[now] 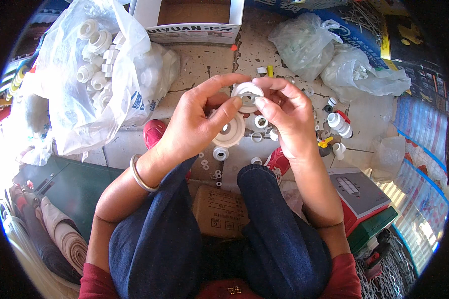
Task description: The person assembles small white plastic plumbing components and fittings by hand, inserting small gaskets and joining different plastic pieces together while seated on the floor.
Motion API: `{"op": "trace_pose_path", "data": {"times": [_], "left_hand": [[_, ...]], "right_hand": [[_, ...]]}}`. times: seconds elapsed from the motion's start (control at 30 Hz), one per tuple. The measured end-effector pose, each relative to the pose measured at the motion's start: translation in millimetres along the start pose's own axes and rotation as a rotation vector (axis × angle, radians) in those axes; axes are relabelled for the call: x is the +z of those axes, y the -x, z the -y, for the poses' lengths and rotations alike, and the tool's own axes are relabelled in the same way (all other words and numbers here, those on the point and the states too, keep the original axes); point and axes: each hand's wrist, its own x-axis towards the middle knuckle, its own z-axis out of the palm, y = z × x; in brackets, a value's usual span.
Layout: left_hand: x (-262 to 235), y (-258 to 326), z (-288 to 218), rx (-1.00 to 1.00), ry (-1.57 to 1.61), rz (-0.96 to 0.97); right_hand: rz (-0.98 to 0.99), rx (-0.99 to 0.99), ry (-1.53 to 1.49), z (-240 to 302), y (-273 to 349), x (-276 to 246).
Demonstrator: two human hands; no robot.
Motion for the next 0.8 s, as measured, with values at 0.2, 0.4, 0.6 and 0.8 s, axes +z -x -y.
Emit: {"op": "trace_pose_path", "data": {"times": [0.2,0.4,0.6,0.8], "left_hand": [[3.4,1.1,-3.3,0.039,-0.071,-0.066],[5.4,2.7,-1.5,-0.004,-0.061,-0.059],[6.0,0.9,4.5,0.026,-0.071,-0.063],[6.7,-1.5,6.1,0.056,-0.002,-0.087]], "right_hand": [[-0.012,-0.161,0.226,2.2,2.6,4.2],[0.016,-0.134,0.317,6.6,1.9,3.5],[0.026,-0.21,0.485,8.5,-3.0,3.0],[0.036,-0.233,0.402,7.5,-6.3,2.4]]}}
